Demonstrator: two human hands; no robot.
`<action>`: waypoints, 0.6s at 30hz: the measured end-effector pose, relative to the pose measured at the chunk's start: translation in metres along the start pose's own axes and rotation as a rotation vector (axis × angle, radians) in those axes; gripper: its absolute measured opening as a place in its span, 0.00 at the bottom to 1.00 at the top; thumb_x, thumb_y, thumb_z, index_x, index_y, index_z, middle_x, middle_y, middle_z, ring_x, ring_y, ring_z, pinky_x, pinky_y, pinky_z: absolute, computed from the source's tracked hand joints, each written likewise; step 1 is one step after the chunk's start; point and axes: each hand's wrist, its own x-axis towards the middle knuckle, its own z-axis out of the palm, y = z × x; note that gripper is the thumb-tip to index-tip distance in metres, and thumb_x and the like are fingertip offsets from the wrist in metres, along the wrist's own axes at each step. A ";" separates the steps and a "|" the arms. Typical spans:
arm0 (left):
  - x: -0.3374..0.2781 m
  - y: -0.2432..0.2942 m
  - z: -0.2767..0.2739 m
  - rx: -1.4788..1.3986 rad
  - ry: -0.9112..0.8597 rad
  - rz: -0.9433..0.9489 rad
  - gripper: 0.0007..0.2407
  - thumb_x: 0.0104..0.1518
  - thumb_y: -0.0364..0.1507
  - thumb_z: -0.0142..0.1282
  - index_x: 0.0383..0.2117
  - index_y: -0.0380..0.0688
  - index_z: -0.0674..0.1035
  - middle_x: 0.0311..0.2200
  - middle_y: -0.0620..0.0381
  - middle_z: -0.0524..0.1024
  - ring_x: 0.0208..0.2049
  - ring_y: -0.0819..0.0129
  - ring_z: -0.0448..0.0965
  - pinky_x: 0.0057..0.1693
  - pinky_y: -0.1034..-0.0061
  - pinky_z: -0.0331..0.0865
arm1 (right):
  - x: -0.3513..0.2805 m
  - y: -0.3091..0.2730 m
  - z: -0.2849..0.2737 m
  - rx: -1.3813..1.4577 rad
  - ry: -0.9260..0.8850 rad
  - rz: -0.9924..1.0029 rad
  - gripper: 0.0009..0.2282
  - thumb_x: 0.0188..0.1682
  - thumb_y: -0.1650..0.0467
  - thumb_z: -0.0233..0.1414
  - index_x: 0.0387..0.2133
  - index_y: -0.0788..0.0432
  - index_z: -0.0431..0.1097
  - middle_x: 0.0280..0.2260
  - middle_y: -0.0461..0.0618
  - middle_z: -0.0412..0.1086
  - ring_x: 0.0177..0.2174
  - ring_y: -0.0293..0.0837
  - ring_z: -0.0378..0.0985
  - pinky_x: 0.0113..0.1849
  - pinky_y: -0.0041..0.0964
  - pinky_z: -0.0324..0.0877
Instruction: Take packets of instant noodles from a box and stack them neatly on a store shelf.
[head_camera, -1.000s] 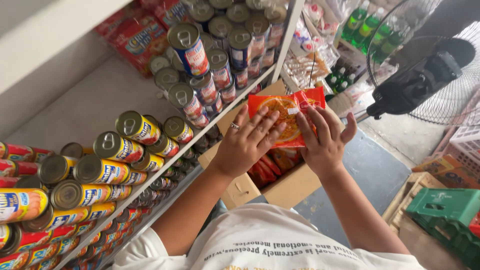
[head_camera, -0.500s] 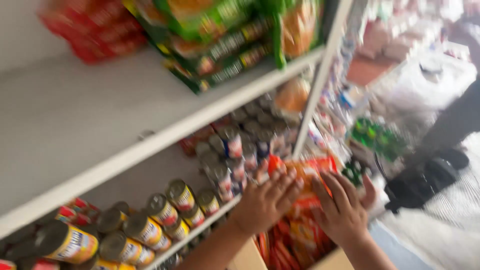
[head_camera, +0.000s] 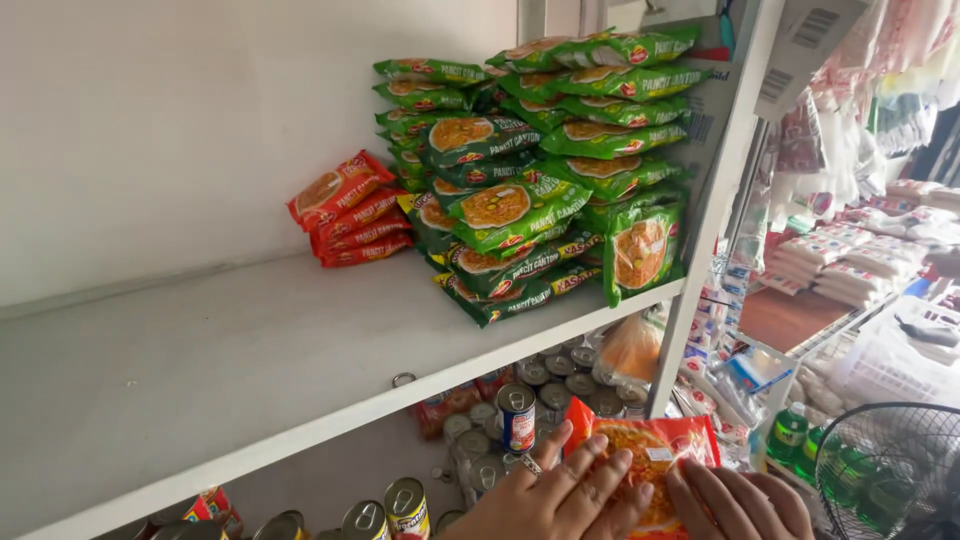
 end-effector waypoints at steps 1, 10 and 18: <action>0.005 -0.007 -0.018 -0.001 -0.005 -0.001 0.17 0.75 0.34 0.43 0.67 0.47 0.71 0.61 0.47 0.74 0.65 0.51 0.75 0.69 0.39 0.63 | 0.011 0.002 -0.006 0.004 -0.001 0.002 0.14 0.44 0.68 0.53 0.44 0.51 0.75 0.42 0.44 0.78 0.38 0.41 0.80 0.44 0.43 0.71; 0.014 -0.056 -0.119 0.238 -0.095 0.089 0.16 0.71 0.36 0.45 0.61 0.45 0.72 0.60 0.48 0.75 0.63 0.51 0.75 0.65 0.43 0.66 | 0.114 0.019 -0.030 -0.050 0.099 -0.483 0.15 0.51 0.67 0.48 0.50 0.55 0.72 0.48 0.52 0.75 0.41 0.46 0.78 0.43 0.46 0.72; 0.027 -0.118 -0.189 0.458 -0.100 0.119 0.15 0.66 0.33 0.50 0.54 0.40 0.77 0.53 0.45 0.79 0.55 0.47 0.80 0.51 0.57 0.79 | 0.223 0.001 -0.029 -0.116 0.233 -0.604 0.14 0.52 0.70 0.51 0.50 0.60 0.72 0.44 0.52 0.75 0.41 0.47 0.77 0.42 0.43 0.68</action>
